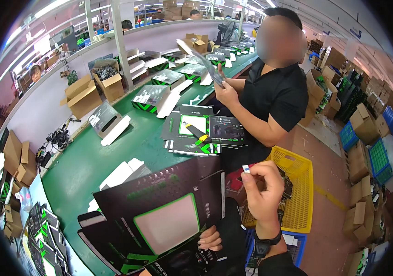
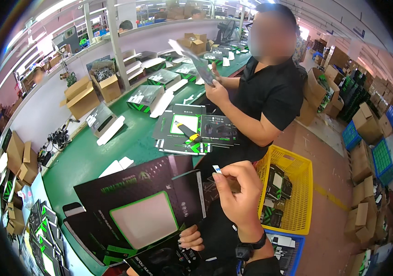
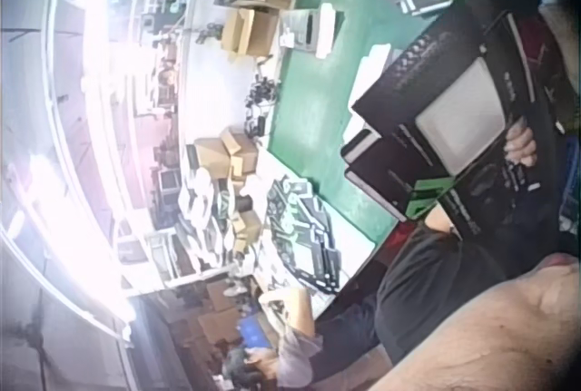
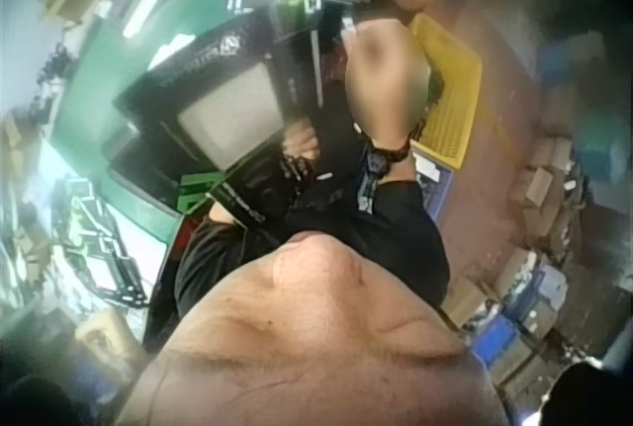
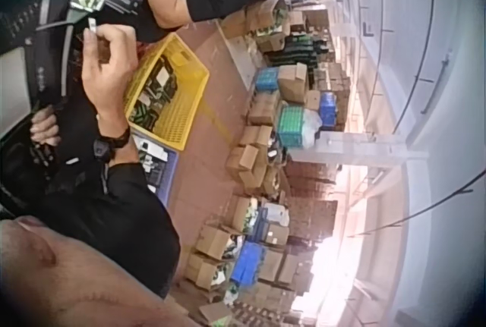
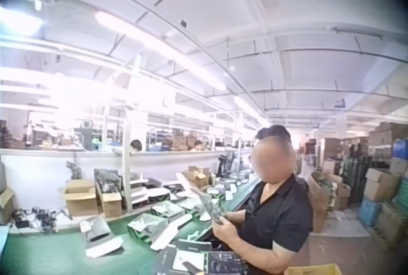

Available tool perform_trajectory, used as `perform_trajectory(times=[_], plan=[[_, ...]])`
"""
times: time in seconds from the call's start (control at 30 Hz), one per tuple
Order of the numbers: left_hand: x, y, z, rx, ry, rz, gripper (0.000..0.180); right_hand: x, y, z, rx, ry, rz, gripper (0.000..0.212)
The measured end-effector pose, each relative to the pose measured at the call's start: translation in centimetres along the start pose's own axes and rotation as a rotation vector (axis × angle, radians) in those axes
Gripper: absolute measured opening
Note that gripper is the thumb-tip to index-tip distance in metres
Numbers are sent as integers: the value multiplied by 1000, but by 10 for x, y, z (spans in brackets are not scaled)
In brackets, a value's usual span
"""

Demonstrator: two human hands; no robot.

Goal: Folding and organizing retail boxes for computer peripherals.

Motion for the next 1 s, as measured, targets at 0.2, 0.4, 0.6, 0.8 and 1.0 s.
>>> perform_trajectory(times=[0.2,0.4,0.6,0.8,1.0], plan=[[-11,9,1,-91,38,-79,11,-18,-15,-10,4,-65,76,9],[-14,13,3,-93,56,-42,10,-26,-21,-14,-34,-52,96,11],[-12,10,5,-126,42,-62,9,-29,-24,-20,-9,-65,104,13],[-13,11,10,-136,55,-97,8,-26,-26,-18,67,-27,183,28],[-11,13,15,-150,15,-104,11,-25,-33,-7,280,-110,172,29]])
Point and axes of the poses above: each hand's wrist, its own y-axis towards the middle knuckle, its own x-axis out of the back of the hand, z = x × y, the point moved 7 cm from there along y, towards the middle knuckle, and after that the axes turned 1 degree about z, right-handed, at the moved point
